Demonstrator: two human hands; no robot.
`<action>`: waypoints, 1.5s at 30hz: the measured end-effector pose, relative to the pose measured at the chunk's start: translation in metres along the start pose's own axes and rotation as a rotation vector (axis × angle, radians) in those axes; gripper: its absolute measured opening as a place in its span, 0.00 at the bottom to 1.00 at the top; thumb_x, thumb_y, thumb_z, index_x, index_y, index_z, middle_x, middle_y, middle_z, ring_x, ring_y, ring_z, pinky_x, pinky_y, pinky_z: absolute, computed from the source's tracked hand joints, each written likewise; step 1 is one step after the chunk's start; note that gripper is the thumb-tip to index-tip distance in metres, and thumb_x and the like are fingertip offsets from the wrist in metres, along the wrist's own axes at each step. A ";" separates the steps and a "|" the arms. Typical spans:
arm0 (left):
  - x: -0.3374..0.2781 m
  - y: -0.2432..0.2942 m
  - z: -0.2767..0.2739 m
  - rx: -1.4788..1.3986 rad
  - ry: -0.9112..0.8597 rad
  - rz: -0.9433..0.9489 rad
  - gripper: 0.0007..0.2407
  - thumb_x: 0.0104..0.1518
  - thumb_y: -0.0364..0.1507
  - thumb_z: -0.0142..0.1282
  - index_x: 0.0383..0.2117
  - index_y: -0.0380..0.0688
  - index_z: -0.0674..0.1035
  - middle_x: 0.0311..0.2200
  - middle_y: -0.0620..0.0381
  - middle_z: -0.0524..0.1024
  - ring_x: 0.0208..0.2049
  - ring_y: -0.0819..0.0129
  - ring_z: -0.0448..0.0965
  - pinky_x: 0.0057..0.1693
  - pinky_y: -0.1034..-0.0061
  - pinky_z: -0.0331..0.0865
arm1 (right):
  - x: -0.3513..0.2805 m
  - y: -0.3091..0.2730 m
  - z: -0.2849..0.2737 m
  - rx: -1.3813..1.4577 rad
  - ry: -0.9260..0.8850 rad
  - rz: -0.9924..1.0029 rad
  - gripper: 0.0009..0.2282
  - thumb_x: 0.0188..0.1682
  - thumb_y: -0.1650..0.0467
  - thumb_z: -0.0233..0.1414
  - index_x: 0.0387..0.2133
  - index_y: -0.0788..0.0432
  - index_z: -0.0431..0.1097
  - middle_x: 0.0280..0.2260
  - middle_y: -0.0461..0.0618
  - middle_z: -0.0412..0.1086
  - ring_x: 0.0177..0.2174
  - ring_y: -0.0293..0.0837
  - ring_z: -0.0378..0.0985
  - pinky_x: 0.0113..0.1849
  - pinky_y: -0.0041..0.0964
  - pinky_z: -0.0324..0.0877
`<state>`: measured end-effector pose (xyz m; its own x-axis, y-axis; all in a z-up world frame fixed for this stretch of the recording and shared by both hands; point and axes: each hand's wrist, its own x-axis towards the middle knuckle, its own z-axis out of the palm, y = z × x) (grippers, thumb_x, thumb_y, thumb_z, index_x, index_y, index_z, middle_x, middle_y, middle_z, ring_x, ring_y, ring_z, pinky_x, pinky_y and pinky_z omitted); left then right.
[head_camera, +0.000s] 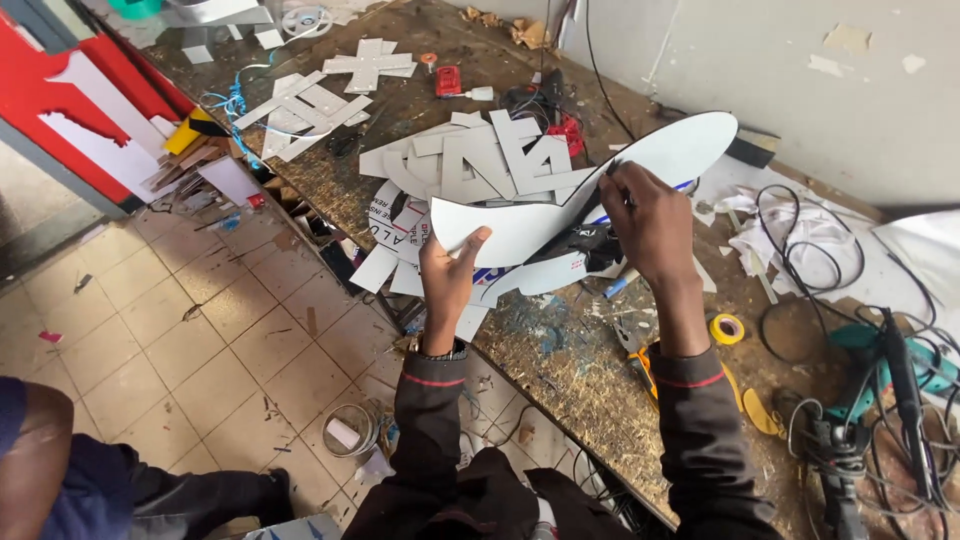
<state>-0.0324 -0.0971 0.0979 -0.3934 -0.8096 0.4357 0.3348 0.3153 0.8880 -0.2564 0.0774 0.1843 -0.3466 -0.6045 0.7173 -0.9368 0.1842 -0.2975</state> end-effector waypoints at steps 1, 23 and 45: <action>0.001 -0.002 -0.001 0.009 0.000 0.014 0.17 0.65 0.30 0.73 0.56 0.37 0.82 0.50 0.44 0.86 0.59 0.59 0.82 0.64 0.49 0.77 | -0.004 0.005 0.003 0.019 0.021 -0.003 0.10 0.68 0.65 0.61 0.37 0.53 0.72 0.26 0.51 0.73 0.28 0.64 0.82 0.32 0.53 0.75; 0.013 0.020 0.006 0.011 0.156 0.052 0.16 0.64 0.28 0.74 0.53 0.30 0.84 0.48 0.40 0.88 0.54 0.65 0.84 0.63 0.54 0.78 | -0.076 -0.008 0.066 0.719 0.529 0.535 0.12 0.70 0.67 0.52 0.48 0.65 0.76 0.41 0.64 0.72 0.44 0.53 0.74 0.52 0.58 0.67; 0.005 0.021 0.026 0.035 0.059 0.141 0.14 0.63 0.26 0.75 0.48 0.29 0.83 0.42 0.44 0.84 0.52 0.68 0.78 0.60 0.57 0.76 | -0.048 0.090 0.053 0.200 0.430 0.305 0.13 0.70 0.65 0.50 0.34 0.55 0.65 0.28 0.55 0.62 0.29 0.67 0.74 0.37 0.54 0.70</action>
<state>-0.0493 -0.0815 0.1229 -0.2935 -0.7831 0.5483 0.3532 0.4441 0.8234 -0.3215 0.0816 0.0895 -0.6274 -0.1691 0.7601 -0.7786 0.1253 -0.6148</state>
